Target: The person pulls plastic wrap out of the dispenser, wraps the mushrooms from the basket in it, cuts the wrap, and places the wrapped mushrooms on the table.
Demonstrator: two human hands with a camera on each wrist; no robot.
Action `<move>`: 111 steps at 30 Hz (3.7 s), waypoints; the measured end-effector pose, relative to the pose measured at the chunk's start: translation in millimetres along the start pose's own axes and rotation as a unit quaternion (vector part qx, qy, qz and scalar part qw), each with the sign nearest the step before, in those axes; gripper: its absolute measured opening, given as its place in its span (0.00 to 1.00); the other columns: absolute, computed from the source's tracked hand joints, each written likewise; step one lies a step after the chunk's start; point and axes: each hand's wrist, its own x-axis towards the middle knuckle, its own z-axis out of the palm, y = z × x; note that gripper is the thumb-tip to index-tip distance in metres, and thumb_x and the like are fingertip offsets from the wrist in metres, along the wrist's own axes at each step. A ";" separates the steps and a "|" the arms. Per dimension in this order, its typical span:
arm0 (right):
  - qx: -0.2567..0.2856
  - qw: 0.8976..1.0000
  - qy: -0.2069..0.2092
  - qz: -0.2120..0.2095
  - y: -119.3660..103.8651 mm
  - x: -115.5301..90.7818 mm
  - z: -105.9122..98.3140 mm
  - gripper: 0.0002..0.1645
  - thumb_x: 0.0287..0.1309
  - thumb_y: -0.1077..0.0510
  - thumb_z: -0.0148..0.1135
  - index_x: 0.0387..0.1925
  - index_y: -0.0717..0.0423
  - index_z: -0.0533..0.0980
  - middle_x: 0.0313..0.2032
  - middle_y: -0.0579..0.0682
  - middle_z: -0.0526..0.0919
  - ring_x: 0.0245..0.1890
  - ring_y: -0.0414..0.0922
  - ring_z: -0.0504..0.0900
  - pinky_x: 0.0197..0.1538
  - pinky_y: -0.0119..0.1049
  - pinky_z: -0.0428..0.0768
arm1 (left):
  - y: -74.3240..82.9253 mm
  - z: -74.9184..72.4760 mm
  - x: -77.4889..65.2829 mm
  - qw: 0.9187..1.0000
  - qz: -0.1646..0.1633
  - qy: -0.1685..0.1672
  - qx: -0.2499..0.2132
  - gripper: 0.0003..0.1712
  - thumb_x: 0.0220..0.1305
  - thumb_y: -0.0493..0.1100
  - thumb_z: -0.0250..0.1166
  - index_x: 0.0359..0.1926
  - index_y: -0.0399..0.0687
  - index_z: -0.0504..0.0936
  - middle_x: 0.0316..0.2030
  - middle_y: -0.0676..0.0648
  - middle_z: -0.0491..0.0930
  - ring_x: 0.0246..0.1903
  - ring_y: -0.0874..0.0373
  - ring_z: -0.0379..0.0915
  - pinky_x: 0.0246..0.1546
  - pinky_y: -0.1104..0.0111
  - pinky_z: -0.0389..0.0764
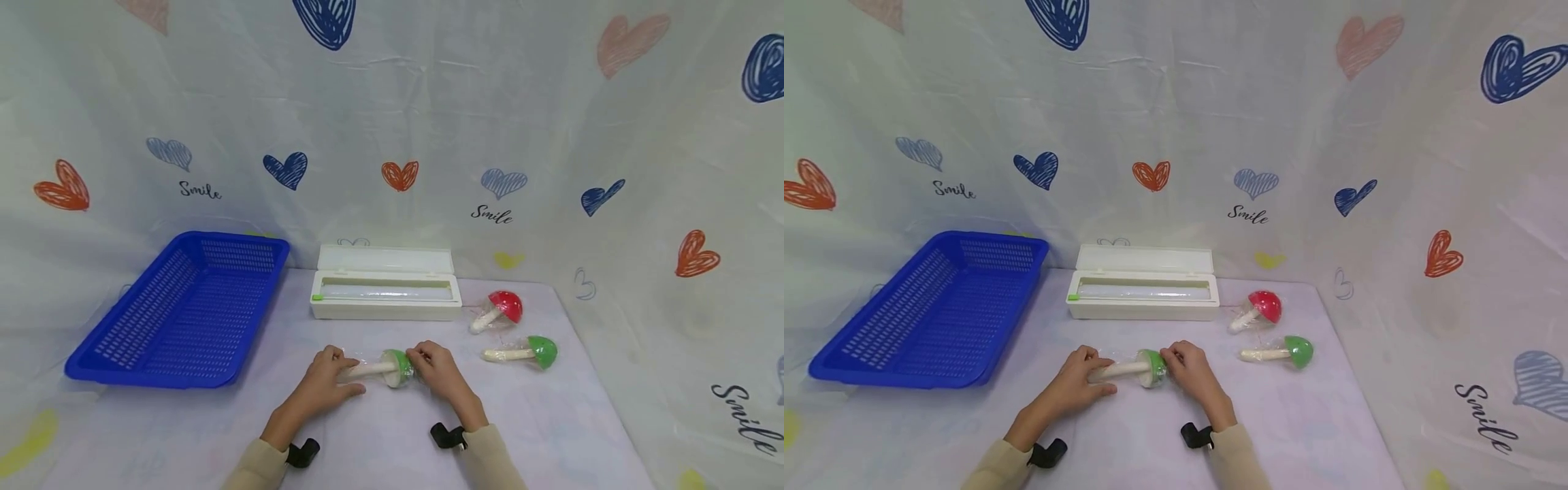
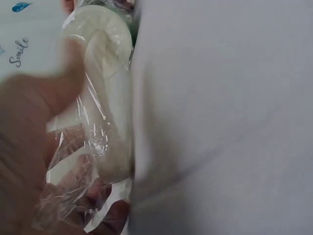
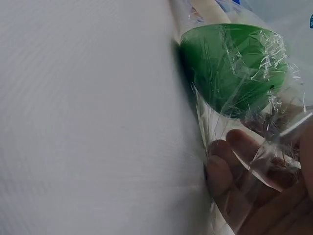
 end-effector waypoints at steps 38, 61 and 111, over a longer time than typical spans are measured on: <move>0.193 0.977 0.078 0.040 -18.1 -32.3 14.8 0.20 0.67 0.66 0.64 0.60 0.64 0.78 0.55 0.63 0.85 0.39 0.54 0.89 0.39 0.38 0.88 | -1.6 2.3 -25.5 0.988 -0.075 0.115 -0.072 0.15 0.58 0.34 0.75 0.48 0.44 0.88 0.33 0.51 0.85 0.32 0.62 0.76 0.32 0.70 0.78; 0.144 0.969 0.179 0.087 -5.4 -31.8 12.1 0.04 0.68 0.66 0.64 0.42 0.64 0.82 0.28 0.62 0.85 0.26 0.55 0.85 0.29 0.38 0.84 | 8.7 4.4 -13.5 0.995 -0.054 0.053 -0.073 0.11 0.60 0.28 0.70 0.43 0.41 0.89 0.37 0.47 0.88 0.37 0.58 0.80 0.36 0.66 0.81; 0.114 0.947 0.247 0.170 32.4 -63.2 -35.4 0.19 0.72 0.50 0.62 0.55 0.59 0.80 0.47 0.58 0.81 0.33 0.34 0.81 0.30 0.30 0.80 | 55.9 49.5 26.3 0.999 0.026 -0.020 -0.044 0.08 0.57 0.32 0.76 0.39 0.42 0.89 0.31 0.52 0.83 0.30 0.66 0.71 0.31 0.74 0.75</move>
